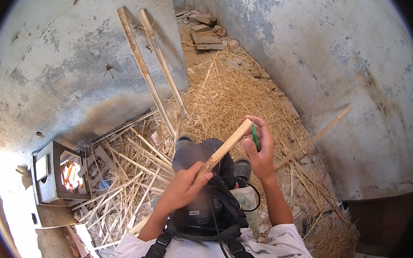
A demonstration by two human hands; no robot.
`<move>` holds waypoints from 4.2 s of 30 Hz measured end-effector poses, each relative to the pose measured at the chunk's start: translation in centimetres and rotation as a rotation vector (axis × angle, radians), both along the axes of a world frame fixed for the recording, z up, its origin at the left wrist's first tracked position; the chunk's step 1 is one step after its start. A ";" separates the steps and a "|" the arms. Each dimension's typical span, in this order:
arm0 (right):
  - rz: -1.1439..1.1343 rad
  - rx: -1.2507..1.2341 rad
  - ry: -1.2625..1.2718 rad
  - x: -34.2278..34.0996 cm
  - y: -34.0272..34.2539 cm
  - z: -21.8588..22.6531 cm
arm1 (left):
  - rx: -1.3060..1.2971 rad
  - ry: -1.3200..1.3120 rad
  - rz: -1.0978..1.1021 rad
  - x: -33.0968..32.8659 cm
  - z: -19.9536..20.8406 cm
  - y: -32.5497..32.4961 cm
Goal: The person uses a small utility knife to shave and shape a thin strip of wood while sitting on a floor covered in straw.
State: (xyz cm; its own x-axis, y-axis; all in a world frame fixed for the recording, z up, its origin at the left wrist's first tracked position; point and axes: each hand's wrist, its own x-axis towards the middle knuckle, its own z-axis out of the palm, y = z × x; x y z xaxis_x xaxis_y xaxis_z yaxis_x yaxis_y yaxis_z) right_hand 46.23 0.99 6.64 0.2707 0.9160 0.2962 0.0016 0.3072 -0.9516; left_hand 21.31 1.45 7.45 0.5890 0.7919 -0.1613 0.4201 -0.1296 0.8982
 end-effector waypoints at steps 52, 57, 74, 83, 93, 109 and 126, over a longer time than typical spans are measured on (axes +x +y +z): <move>-0.046 0.223 -0.934 -2.3 -2.5 -1.4 | 0.234 0.147 0.100 0.4 -0.4 -1.0; -0.244 0.087 -0.954 0.9 -0.9 -1.0 | 0.246 0.216 0.112 -0.4 -1.4 -1.4; -0.109 0.108 -0.779 0.8 -1.9 -0.9 | 0.114 0.071 0.103 -1.0 -0.5 -0.6; -0.069 0.169 -0.971 -2.0 -2.8 -1.3 | 0.259 0.078 0.273 0.4 -0.5 -0.8; -0.232 0.212 -0.922 -1.4 -2.0 -1.6 | 0.292 0.072 0.266 0.2 -0.5 -0.9; -0.046 0.194 -0.900 -0.9 -3.0 -1.9 | 0.350 0.094 0.311 0.1 -0.7 -1.0; -0.118 0.268 -1.042 -1.4 -2.1 -1.8 | 0.341 0.089 0.280 0.2 -0.2 -1.0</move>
State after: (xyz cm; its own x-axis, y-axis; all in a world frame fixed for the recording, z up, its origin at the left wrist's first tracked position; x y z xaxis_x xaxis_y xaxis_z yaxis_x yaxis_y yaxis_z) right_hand 44.87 -1.11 4.89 -0.1478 0.7721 0.6181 0.8145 0.4495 -0.3667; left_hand 21.52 0.48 7.27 0.3401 0.9355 0.0957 0.5551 -0.2819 0.7825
